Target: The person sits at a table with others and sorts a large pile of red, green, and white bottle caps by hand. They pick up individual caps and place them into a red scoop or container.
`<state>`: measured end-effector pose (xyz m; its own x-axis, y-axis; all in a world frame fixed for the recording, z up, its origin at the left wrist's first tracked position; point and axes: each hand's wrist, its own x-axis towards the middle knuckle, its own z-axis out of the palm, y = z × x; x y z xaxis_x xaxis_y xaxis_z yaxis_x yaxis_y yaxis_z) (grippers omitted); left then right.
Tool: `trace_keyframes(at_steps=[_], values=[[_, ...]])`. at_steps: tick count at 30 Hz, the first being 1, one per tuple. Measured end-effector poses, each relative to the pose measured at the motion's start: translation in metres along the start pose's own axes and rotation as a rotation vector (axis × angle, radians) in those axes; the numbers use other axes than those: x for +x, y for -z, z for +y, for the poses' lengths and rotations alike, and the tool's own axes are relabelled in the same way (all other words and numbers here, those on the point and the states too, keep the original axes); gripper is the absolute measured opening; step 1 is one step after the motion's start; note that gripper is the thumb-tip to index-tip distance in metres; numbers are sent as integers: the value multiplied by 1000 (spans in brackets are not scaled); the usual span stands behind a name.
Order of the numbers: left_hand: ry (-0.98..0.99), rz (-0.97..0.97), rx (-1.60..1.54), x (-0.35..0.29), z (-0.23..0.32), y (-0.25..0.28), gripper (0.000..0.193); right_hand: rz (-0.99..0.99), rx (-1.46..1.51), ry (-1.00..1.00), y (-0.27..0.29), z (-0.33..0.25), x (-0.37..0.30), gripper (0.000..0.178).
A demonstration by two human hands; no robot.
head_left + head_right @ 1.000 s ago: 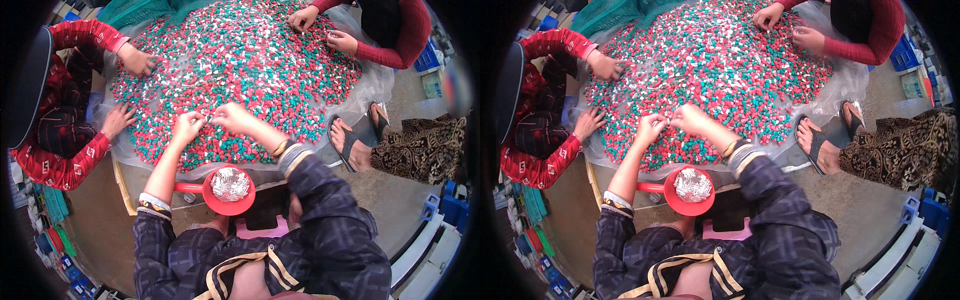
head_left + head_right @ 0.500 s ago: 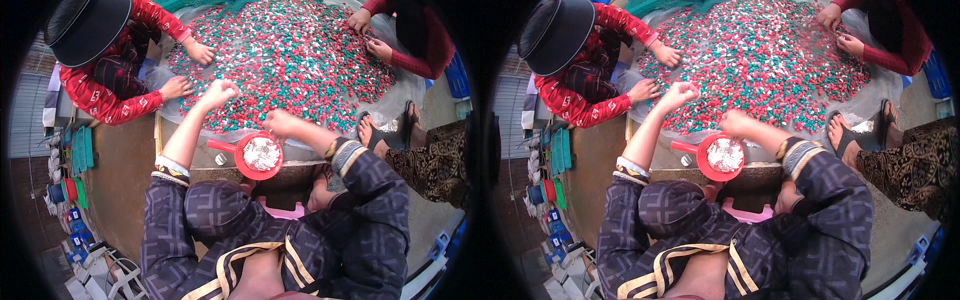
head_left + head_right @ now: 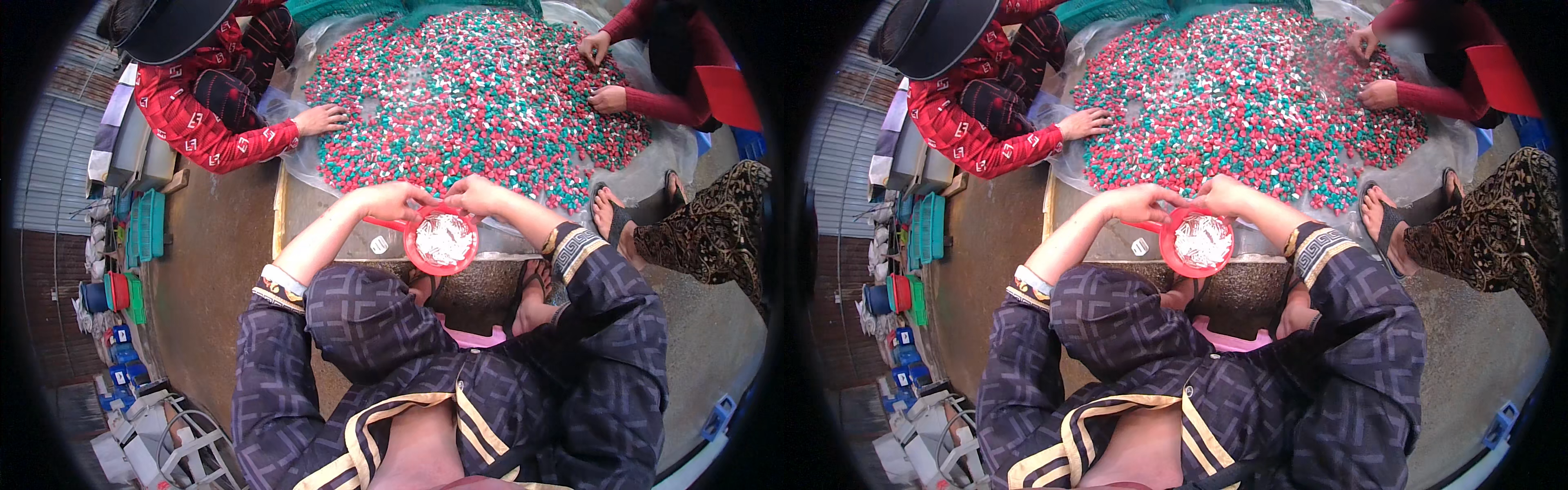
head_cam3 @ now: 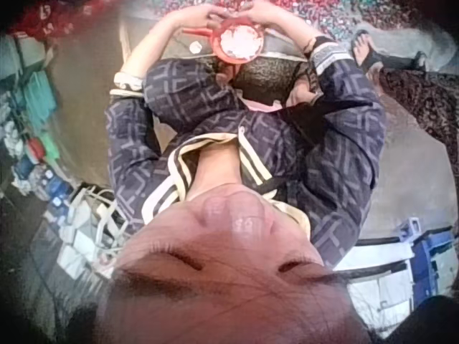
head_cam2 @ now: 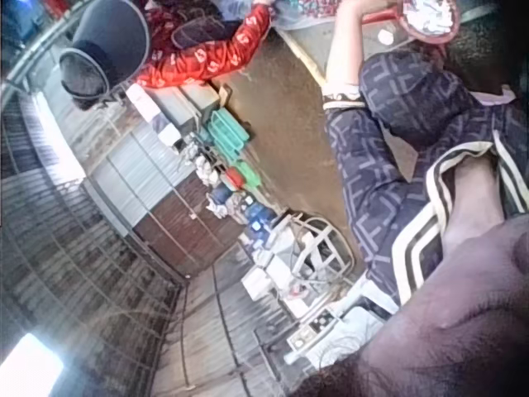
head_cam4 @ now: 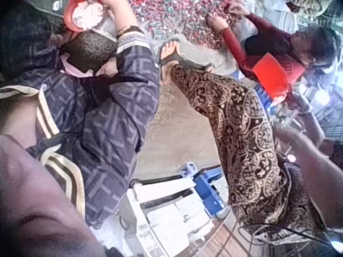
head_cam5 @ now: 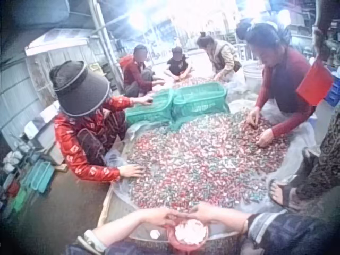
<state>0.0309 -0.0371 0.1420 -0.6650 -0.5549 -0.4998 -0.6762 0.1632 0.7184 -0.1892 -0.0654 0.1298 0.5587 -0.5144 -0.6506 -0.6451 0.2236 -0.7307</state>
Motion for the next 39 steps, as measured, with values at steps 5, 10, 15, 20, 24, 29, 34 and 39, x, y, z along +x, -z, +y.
trace_keyframes(at_steps=[5,10,15,20,24,29,34,39], values=[[421,-167,466,-3,-14,-17,42,89,-77,88,29,14,-17,34],[286,-56,305,4,-39,-48,48,171,-202,136,65,18,-63,36],[158,19,41,28,-51,-70,44,210,-157,149,105,49,-100,30],[74,-21,155,40,-40,-60,49,296,-300,245,108,123,-110,29],[118,-2,344,40,-24,-20,45,412,-403,263,76,178,-97,39],[-104,297,654,89,4,25,28,395,-668,310,47,169,-77,54],[-388,257,536,138,-16,-15,24,280,-757,358,41,154,-65,54],[-424,366,501,120,-63,0,26,392,-621,234,52,167,-75,46]])
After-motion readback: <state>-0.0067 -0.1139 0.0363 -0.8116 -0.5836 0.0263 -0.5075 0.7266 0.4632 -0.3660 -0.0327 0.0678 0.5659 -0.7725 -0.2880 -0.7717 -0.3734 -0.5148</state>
